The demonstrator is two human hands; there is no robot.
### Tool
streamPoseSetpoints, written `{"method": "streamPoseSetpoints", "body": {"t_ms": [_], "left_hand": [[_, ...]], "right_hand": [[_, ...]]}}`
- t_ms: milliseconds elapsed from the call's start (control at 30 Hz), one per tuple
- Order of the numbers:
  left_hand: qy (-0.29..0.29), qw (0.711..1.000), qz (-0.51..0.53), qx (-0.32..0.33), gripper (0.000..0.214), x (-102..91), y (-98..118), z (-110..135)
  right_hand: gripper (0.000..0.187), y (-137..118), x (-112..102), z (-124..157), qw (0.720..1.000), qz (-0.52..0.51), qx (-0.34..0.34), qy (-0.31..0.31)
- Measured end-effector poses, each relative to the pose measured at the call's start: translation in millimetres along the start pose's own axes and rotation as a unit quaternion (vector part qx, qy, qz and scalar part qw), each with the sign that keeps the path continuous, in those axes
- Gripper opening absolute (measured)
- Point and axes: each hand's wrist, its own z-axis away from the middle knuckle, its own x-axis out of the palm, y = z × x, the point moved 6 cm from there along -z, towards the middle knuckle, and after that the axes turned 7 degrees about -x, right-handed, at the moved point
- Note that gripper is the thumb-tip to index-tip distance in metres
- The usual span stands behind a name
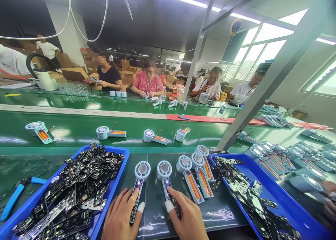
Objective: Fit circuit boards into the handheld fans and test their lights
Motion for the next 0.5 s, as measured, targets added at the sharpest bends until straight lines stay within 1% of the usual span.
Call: {"method": "streamPoseSetpoints", "body": {"t_ms": [167,367,500], "left_hand": [[-0.006,1.0,-0.003,-0.011,0.044,-0.9,1.0,-0.1],[-0.001,1.0,-0.005,-0.004,0.046,0.4,1.0,0.1],[0.019,1.0,0.003,0.0,0.045,-1.6,3.8,-2.6]], "right_hand": [[0.043,0.4,0.1,-0.4,1.0,0.001,-0.001,-0.004],[0.045,1.0,0.0,0.3,1.0,-0.001,-0.008,0.007],[0.043,1.1,-1.1,1.5,1.0,0.012,-0.009,0.002]]}}
